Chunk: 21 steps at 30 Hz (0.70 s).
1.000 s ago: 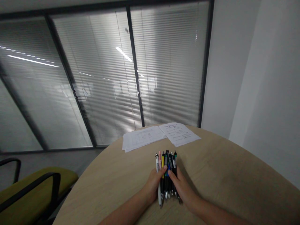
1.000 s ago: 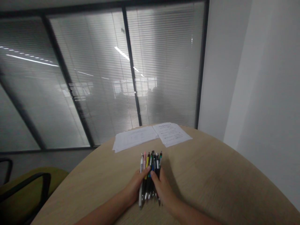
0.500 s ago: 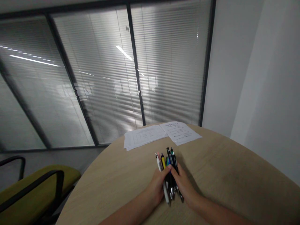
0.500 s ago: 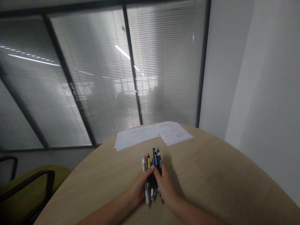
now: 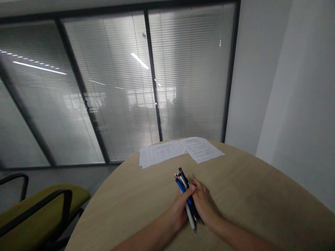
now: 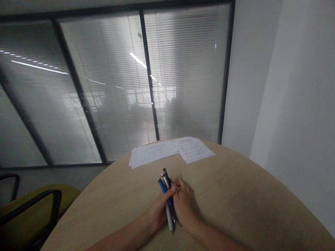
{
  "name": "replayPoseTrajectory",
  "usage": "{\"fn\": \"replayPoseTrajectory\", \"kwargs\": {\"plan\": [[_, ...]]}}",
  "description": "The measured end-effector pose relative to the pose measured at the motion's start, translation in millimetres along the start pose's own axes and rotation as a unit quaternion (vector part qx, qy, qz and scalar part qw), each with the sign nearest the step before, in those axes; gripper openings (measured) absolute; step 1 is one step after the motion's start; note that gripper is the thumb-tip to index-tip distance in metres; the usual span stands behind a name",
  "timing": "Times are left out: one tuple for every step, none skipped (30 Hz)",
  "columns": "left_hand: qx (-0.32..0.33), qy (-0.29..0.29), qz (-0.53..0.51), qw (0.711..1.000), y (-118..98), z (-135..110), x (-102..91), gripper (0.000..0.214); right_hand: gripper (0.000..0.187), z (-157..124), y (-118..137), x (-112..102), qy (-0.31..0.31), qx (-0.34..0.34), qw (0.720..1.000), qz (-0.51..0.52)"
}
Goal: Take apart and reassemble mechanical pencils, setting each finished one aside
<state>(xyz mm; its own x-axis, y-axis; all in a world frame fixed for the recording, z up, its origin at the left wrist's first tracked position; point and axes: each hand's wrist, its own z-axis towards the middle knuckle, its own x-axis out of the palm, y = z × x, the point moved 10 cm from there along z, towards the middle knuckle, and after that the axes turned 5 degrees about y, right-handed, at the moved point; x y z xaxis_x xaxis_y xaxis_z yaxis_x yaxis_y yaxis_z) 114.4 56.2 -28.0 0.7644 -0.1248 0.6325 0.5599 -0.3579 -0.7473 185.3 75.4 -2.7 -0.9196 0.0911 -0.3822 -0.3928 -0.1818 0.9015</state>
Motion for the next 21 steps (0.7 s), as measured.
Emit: {"fn": "replayPoseTrajectory", "kwargs": {"plan": [[-0.014, -0.002, -0.009, 1.0, 3, 1, -0.9, 0.031, 0.039, 0, 2, 1, 0.002, -0.012, 1.0, -0.022], [-0.025, -0.006, -0.016, 1.0, 4, 1, -2.0, 0.026, 0.039, -1, 5, 2, 0.007, -0.029, 0.999, -0.037], [-0.032, -0.012, -0.019, 0.999, 5, 1, -3.1, 0.02, 0.039, -2, 7, 4, 0.011, -0.047, 0.998, -0.046], [-0.036, -0.019, -0.02, 0.999, 5, 1, -3.7, 0.016, 0.04, -3, 10, 4, 0.01, -0.062, 0.997, -0.053], [-0.04, -0.024, -0.02, 0.999, 5, 1, -3.7, 0.013, 0.04, -4, 11, 5, 0.008, -0.076, 0.995, -0.059], [-0.043, -0.031, -0.019, 0.998, 5, 0, -3.6, 0.012, 0.04, -5, 12, 4, 0.003, -0.088, 0.994, -0.064], [-0.047, -0.039, -0.019, 0.998, 5, -1, -3.7, 0.012, 0.04, -5, 12, 4, -0.005, -0.098, 0.993, -0.066], [-0.05, -0.048, -0.021, 0.997, 5, -2, -4.1, 0.012, 0.042, -5, 11, 2, -0.016, -0.102, 0.993, -0.064], [-0.051, -0.059, -0.022, 0.997, 5, -3, -5.2, 0.011, 0.044, -4, 9, 0, -0.029, -0.103, 0.993, -0.057], [-0.05, -0.068, -0.025, 0.996, 4, -4, -6.7, 0.011, 0.046, -4, 7, -3, -0.042, -0.104, 0.993, -0.046], [-0.051, -0.076, -0.028, 0.995, 4, -5, -8.5, 0.011, 0.047, -4, 5, -5, -0.054, -0.103, 0.993, -0.034], [-0.055, -0.081, -0.032, 0.995, 4, -5, -10.5, 0.01, 0.047, -4, 4, -7, -0.064, -0.104, 0.992, -0.023], [-0.059, -0.083, -0.038, 0.994, 4, -4, -12.6, 0.011, 0.047, -5, 5, -9, -0.068, -0.11, 0.991, -0.018], [-0.059, -0.085, -0.046, 0.994, 2, -3, -14.9, 0.013, 0.046, -7, 9, -9, -0.068, -0.124, 0.99, -0.02], [-0.056, -0.086, -0.055, 0.993, 0, -2, -17.2, 0.017, 0.045, -11, 15, -6, -0.056, -0.147, 0.987, -0.03], [-0.05, -0.085, -0.065, 0.993, -3, -1, -19.2, 0.02, 0.043, -15, 24, -2, -0.035, -0.178, 0.982, -0.047], [-0.043, -0.082, -0.072, 0.993, -7, 0, -20.6, 0.023, 0.043, -21, 33, 5, -0.007, -0.21, 0.975, -0.071], [-0.04, -0.077, -0.077, 0.993, -9, 1, -21.4, 0.025, 0.043, -27, 41, 13, 0.024, -0.236, 0.967, -0.097], [-0.037, -0.07, -0.082, 0.994, -12, 2, -21.3, 0.025, 0.045, -32, 46, 20, 0.051, -0.253, 0.958, -0.121], [-0.034, -0.062, -0.088, 0.994, -13, 3, -20.8, 0.025, 0.048, -36, 49, 26, 0.071, -0.259, 0.953, -0.142], [-0.031, -0.057, -0.096, 0.993, -14, 4, -20.1, 0.024, 0.052, -38, 48, 29, 0.081, -0.256, 0.95, -0.159]]}}
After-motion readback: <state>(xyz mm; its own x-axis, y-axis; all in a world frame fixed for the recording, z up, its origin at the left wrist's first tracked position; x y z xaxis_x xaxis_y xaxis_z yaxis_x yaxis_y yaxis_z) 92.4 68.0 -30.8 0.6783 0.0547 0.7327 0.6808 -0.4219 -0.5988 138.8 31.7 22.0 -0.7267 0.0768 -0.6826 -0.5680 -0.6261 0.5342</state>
